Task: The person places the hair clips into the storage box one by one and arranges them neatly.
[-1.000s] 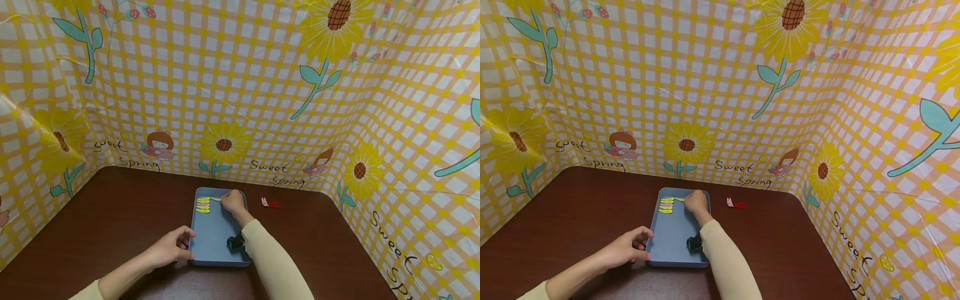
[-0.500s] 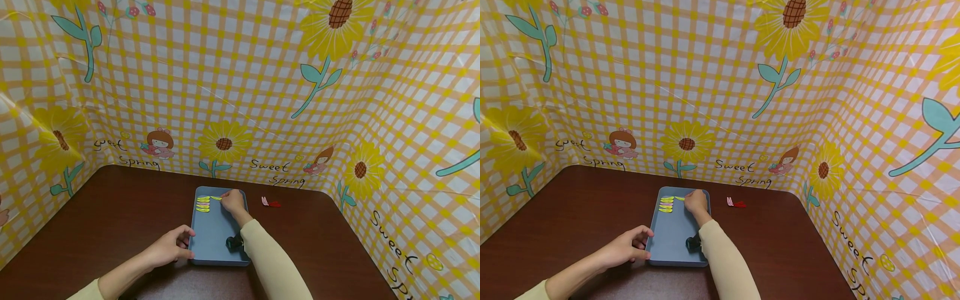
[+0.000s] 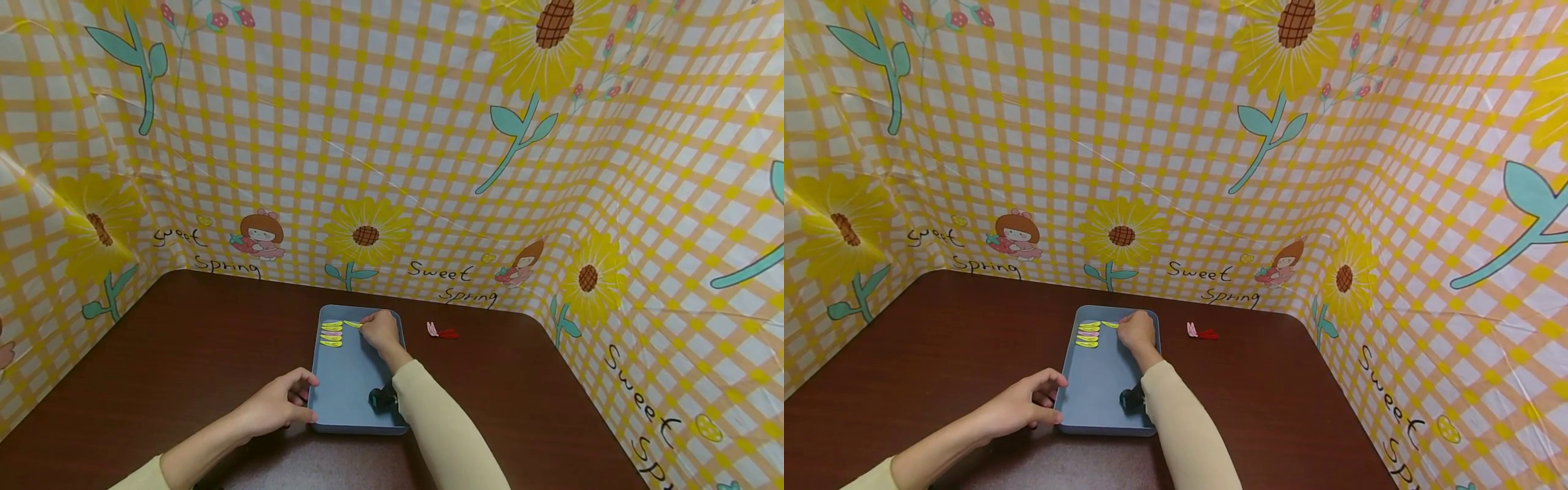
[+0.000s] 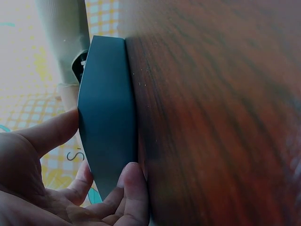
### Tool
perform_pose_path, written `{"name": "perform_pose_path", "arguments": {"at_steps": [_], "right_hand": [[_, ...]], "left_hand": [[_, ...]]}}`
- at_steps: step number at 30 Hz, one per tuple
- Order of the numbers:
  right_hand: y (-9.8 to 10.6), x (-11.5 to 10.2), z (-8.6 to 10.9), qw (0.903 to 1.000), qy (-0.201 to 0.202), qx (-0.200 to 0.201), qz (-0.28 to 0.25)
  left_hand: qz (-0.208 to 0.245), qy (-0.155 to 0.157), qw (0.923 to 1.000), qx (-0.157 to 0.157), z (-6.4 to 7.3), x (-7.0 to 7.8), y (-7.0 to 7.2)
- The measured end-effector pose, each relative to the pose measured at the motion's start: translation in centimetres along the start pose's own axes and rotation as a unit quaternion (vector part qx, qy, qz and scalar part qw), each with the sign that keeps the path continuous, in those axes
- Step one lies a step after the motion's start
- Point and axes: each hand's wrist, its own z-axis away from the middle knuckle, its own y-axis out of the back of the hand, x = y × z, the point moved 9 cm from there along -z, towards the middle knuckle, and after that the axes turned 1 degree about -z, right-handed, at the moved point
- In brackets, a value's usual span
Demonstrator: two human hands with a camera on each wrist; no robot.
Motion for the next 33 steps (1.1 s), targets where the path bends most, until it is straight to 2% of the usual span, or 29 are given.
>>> {"name": "perform_pose_path", "arguments": {"at_steps": [22,27,33], "right_hand": [[-0.01,0.07,-0.23,0.9999,0.003,0.012,-0.001],[0.15,-0.01,-0.03,1.0000,0.004,0.002,-0.008],[0.62,-0.53,0.38,0.9994,0.005,-0.028,-0.018]], "left_hand": [[0.003,0.000,1.0000,-0.002,0.21,0.37,-0.01],[0.003,0.002,1.0000,-0.004,0.28,0.45,-0.07],[0.004,0.000,1.0000,-0.004,0.24,0.36,-0.03]]}}
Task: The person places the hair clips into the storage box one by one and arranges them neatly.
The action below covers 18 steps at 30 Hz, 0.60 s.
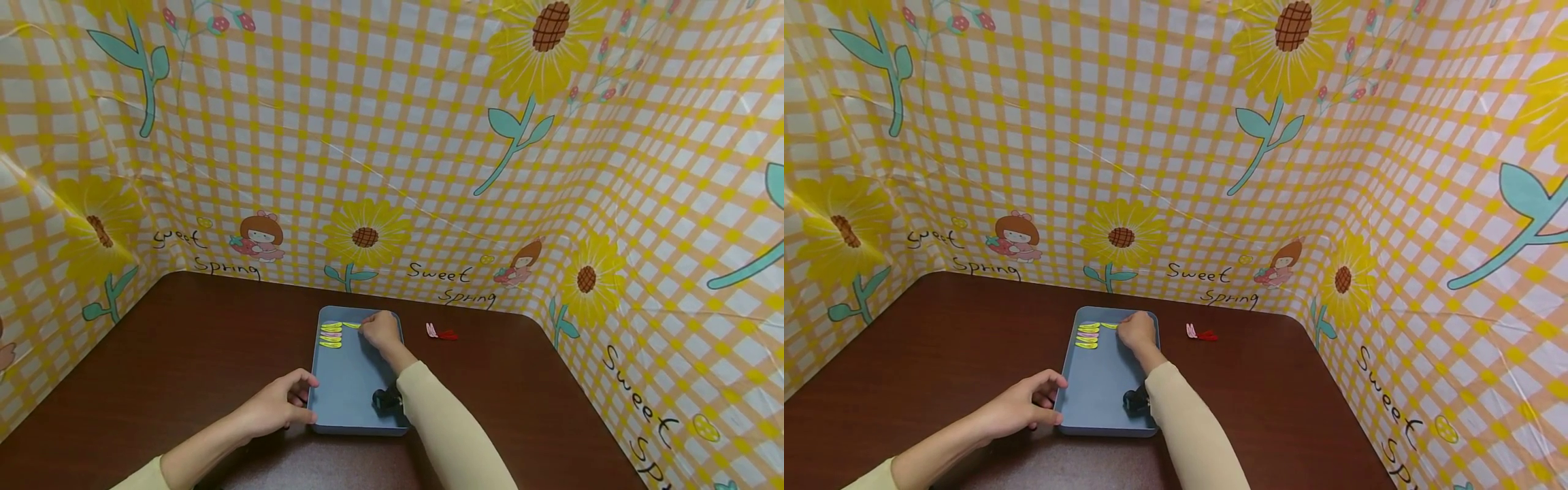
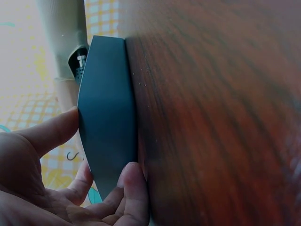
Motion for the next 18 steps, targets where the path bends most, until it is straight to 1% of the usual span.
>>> {"name": "perform_pose_path", "arguments": {"at_steps": [5,10,13,18], "right_hand": [[0.7,0.0,-0.1,0.9995,-0.004,-0.025,-0.018],[1.8,0.3,-0.3,0.9983,-0.010,-0.041,-0.040],[2.7,0.4,-0.2,0.9979,-0.009,-0.044,-0.047],[4.1,0.8,-0.2,0.9978,-0.016,-0.036,-0.053]], "left_hand": [[0.000,-0.001,1.0000,0.001,0.0,0.0,0.0],[0.000,0.000,1.0000,0.002,0.1,0.0,0.0],[-0.001,0.000,1.0000,0.003,0.1,-0.2,0.0],[-0.001,-0.002,1.0000,0.002,0.0,-0.3,0.0]]}}
